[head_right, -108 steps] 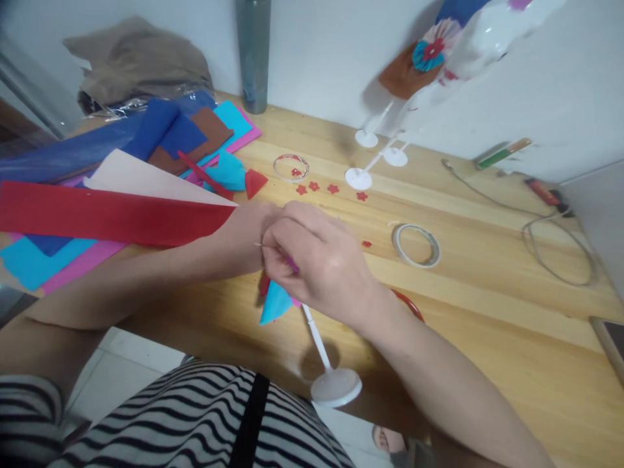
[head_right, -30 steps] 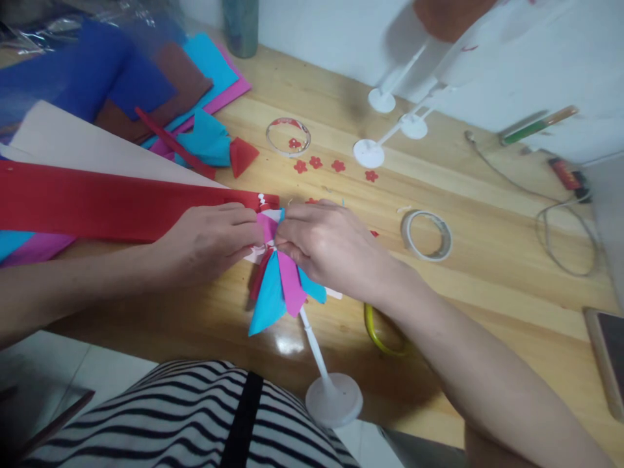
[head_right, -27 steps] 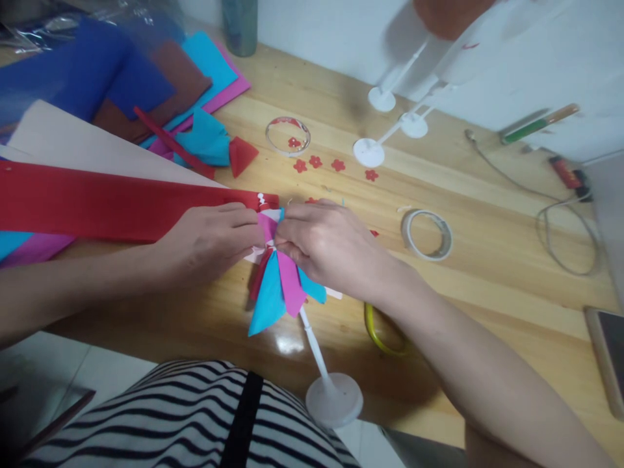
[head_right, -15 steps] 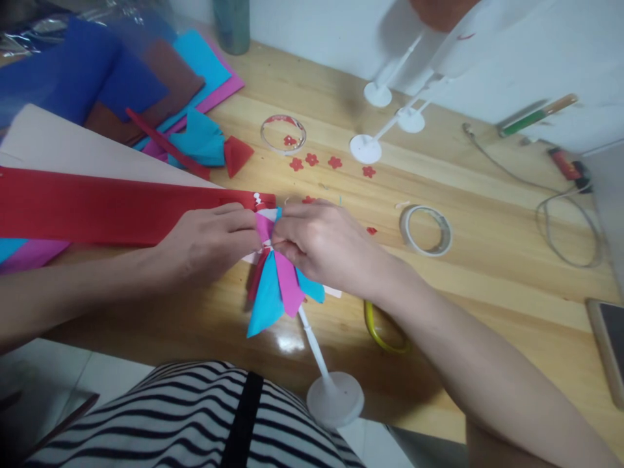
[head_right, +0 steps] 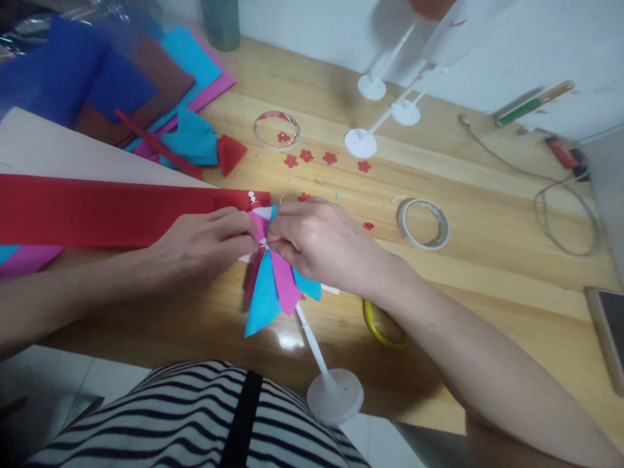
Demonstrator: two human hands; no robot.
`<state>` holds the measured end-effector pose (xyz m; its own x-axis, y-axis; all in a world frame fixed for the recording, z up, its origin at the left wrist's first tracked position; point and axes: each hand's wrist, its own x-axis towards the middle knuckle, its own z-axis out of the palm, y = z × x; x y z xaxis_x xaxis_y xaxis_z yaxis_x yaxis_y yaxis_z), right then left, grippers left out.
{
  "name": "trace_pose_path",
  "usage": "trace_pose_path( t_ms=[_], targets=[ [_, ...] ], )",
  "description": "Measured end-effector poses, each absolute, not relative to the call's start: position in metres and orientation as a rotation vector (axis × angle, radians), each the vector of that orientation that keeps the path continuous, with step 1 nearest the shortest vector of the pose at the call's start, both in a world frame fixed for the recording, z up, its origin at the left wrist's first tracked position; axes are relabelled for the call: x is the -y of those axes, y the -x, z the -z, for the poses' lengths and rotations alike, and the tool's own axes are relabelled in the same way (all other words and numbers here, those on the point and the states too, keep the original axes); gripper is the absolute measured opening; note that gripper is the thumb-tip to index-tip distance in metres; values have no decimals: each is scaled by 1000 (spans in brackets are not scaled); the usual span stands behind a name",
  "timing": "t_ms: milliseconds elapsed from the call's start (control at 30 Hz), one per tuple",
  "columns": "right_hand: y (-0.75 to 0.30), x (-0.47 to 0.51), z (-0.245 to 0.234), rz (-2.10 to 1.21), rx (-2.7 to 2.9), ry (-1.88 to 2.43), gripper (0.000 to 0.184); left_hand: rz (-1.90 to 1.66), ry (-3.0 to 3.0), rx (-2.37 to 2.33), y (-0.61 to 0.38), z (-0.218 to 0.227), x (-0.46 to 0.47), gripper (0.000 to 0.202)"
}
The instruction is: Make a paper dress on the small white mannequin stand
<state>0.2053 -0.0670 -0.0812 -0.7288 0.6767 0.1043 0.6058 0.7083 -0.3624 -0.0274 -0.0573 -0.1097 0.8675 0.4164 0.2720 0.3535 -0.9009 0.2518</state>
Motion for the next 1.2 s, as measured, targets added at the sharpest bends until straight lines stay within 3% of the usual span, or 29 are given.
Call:
trace_pose_path(
  t_ms=[500, 1000, 1200],
  targets=[
    [-207, 67, 85, -431, 2686, 1046, 26, -559, -2840, -591, 22, 121, 57, 31],
    [-208, 66, 90, -462, 2626, 1014, 24, -412, -2791, -589, 8, 112, 43, 27],
    [-208, 66, 92, -493, 2595, 1013, 22, -294, -2513, -696, 1, 99, 41, 24]
  ],
)
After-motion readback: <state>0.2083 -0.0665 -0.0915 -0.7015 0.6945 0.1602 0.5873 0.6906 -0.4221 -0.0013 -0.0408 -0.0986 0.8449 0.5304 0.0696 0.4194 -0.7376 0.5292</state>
